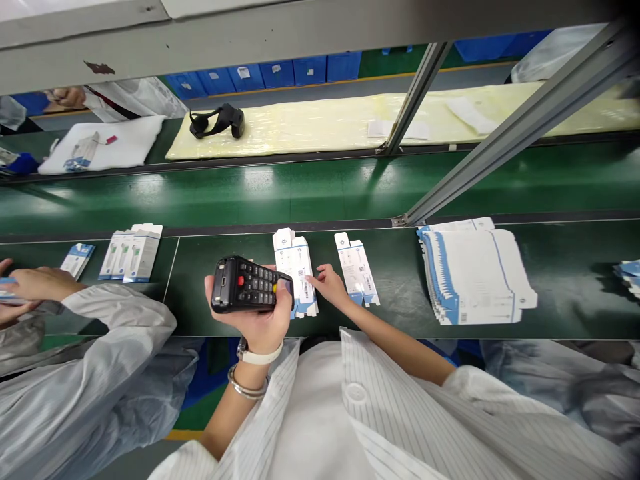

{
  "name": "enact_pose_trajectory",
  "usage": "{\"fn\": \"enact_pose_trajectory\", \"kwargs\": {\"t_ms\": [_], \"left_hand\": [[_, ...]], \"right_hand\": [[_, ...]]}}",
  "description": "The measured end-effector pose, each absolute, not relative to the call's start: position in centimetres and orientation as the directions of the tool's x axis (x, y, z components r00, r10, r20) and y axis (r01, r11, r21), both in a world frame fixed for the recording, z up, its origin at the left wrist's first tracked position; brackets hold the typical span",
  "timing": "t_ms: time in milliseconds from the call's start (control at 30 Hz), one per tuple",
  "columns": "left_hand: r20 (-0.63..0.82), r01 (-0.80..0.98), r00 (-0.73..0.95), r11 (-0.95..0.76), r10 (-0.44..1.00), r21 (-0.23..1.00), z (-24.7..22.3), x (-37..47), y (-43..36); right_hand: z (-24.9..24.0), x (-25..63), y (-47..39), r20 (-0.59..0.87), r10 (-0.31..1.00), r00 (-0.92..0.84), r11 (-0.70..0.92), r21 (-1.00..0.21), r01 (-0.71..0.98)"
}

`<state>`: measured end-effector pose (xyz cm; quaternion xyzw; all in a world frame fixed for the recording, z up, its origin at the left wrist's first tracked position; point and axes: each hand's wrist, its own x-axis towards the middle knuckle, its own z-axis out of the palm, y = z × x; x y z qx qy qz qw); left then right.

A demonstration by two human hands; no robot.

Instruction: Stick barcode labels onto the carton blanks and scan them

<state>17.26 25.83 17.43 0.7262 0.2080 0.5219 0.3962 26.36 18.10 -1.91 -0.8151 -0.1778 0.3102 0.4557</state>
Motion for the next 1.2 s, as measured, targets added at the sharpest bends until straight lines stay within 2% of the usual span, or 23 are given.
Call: {"fn": "enact_pose_trajectory", "kwargs": {"t_ms": [167,433,533,633,733,800,867,1000,1200], "left_hand": [[0.616,-0.111,0.361,-0.624,0.7,0.774,17.6,17.1,26.5],[0.574,-0.063,0.31,-0.586,0.758,0.808,17.9,16.7,27.1],[0.572,-0.078,0.302,-0.578,0.763,0.812,18.1,17.0,27.1],[0.549,-0.07,0.317,-0.558,0.774,0.827,18.0,17.5,26.9],[0.56,-0.069,0.338,-0.574,0.756,0.816,17.8,17.9,26.6],[0.594,-0.086,0.33,-0.604,0.734,0.793,17.6,18.1,26.4],[0.609,-0.097,0.315,-0.613,0.728,0.784,17.5,18.3,26.3],[0.573,-0.055,0.311,-0.587,0.758,0.807,17.1,18.3,26.1],[0.545,-0.059,0.294,-0.555,0.785,0.83,17.3,18.3,25.8]], "right_hand": [[-2.0,26.3,19.5,-0.382,0.572,0.725,-0.544,-0.839,-0.013],[-1.4,27.9,16.8,-0.39,0.571,0.722,-0.449,-0.885,-0.122],[-1.5,30.2,13.2,-0.401,0.487,0.776,-0.454,-0.875,-0.167],[-2.2,32.4,9.0,-0.395,0.347,0.851,-0.524,-0.834,-0.174],[-3.0,32.9,6.6,-0.338,0.215,0.916,-0.615,-0.776,-0.142],[-3.4,32.3,6.7,-0.286,0.178,0.942,-0.649,-0.754,-0.106],[-3.6,31.2,7.7,-0.256,0.206,0.945,-0.653,-0.755,-0.062],[-3.5,29.0,10.9,-0.258,0.354,0.899,-0.598,-0.801,0.006],[-2.2,26.3,14.3,-0.308,0.496,0.812,-0.518,-0.855,-0.008]]}}
